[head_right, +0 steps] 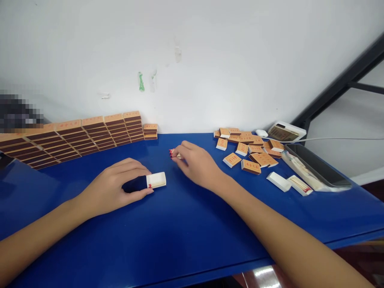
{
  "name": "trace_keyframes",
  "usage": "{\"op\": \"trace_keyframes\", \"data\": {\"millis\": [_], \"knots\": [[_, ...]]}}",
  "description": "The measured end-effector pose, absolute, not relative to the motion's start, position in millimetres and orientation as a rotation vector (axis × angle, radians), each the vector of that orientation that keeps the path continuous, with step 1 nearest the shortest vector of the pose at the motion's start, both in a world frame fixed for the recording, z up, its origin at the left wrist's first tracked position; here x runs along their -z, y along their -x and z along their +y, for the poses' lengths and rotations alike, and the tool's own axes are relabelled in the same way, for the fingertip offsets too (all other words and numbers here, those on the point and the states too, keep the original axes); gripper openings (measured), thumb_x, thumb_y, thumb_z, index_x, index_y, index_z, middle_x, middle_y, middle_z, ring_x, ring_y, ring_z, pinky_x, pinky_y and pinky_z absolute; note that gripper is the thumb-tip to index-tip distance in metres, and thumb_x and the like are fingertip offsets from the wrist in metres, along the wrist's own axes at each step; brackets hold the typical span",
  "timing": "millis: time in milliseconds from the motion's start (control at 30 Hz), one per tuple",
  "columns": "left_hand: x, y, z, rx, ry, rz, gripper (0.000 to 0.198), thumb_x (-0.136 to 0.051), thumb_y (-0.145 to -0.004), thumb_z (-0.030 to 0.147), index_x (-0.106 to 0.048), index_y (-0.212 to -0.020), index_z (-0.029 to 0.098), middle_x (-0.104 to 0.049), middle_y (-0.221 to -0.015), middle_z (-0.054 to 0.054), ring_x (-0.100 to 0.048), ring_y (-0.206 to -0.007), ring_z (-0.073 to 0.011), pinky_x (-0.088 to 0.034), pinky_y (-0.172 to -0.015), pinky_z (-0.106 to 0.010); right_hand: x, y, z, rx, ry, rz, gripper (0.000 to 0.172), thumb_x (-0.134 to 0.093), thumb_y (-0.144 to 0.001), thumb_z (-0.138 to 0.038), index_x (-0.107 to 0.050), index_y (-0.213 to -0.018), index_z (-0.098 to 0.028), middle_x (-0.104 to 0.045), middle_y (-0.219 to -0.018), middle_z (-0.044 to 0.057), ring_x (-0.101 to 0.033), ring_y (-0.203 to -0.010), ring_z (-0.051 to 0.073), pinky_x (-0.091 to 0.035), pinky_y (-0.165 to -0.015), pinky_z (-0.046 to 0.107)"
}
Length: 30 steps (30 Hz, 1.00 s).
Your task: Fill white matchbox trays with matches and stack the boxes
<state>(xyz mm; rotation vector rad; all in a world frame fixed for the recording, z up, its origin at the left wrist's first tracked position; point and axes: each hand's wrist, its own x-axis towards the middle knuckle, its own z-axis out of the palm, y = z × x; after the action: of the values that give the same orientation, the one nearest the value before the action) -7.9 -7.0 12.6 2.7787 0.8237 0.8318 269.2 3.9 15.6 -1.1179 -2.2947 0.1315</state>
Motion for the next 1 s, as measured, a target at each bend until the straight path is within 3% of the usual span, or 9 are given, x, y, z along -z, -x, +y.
{"op": "trace_keyframes", "data": {"millis": [200, 567, 900, 1000], "knots": [[-11.5, 9.0, -7.0, -0.792, -2.759, 0.852, 0.024, -0.076, -0.096, 0.036, -0.075, -0.114, 0.019, -0.077, -0.108, -0.007, -0.069, -0.103, -0.0248, -0.057, -0.089, -0.040, -4.5, -295.7, 33.2, -0.194, 1.247, -2.331, 0.009, -0.062, -0.102, -0.020, -0.070, -0.099, -0.019, -0.059, -0.094, 0.004, -0.058, -0.077, 0.017, -0.045, -0.072, 0.030], [-11.8, 8.7, -7.3, -0.763, -2.749, 0.859, 0.025, -0.076, -0.096, 0.036, -0.076, -0.115, 0.020, -0.077, -0.108, -0.007, -0.069, -0.103, -0.0256, -0.058, -0.088, -0.042, -2.0, -296.4, 36.2, -0.265, 1.285, -2.384, 0.012, -0.056, -0.104, -0.021, -0.062, -0.094, -0.019, -0.059, -0.093, 0.004, -0.054, -0.074, 0.017, -0.043, -0.070, 0.030], [-9.9, 8.3, -5.2, -0.778, -2.747, 0.882, 0.025, -0.076, -0.096, 0.036, -0.075, -0.114, 0.019, -0.078, -0.107, -0.007, -0.069, -0.103, -0.0252, -0.058, -0.089, -0.042, -19.4, -261.4, -1.0, -0.196, 1.109, -2.469, 0.011, -0.052, -0.109, -0.024, -0.061, -0.103, -0.020, -0.064, -0.105, 0.007, -0.062, -0.088, 0.019, -0.049, -0.078, 0.032], [-9.7, 8.2, -5.1, -0.792, -2.747, 0.888, 0.026, -0.076, -0.096, 0.037, -0.075, -0.114, 0.018, -0.078, -0.107, -0.007, -0.069, -0.103, -0.0249, -0.058, -0.089, -0.041, -19.8, -245.4, -14.3, -0.046, 1.126, -2.553, 0.013, -0.051, -0.109, -0.023, -0.062, -0.104, -0.018, -0.066, -0.106, 0.009, -0.064, -0.090, 0.021, -0.048, -0.072, 0.033]]}}
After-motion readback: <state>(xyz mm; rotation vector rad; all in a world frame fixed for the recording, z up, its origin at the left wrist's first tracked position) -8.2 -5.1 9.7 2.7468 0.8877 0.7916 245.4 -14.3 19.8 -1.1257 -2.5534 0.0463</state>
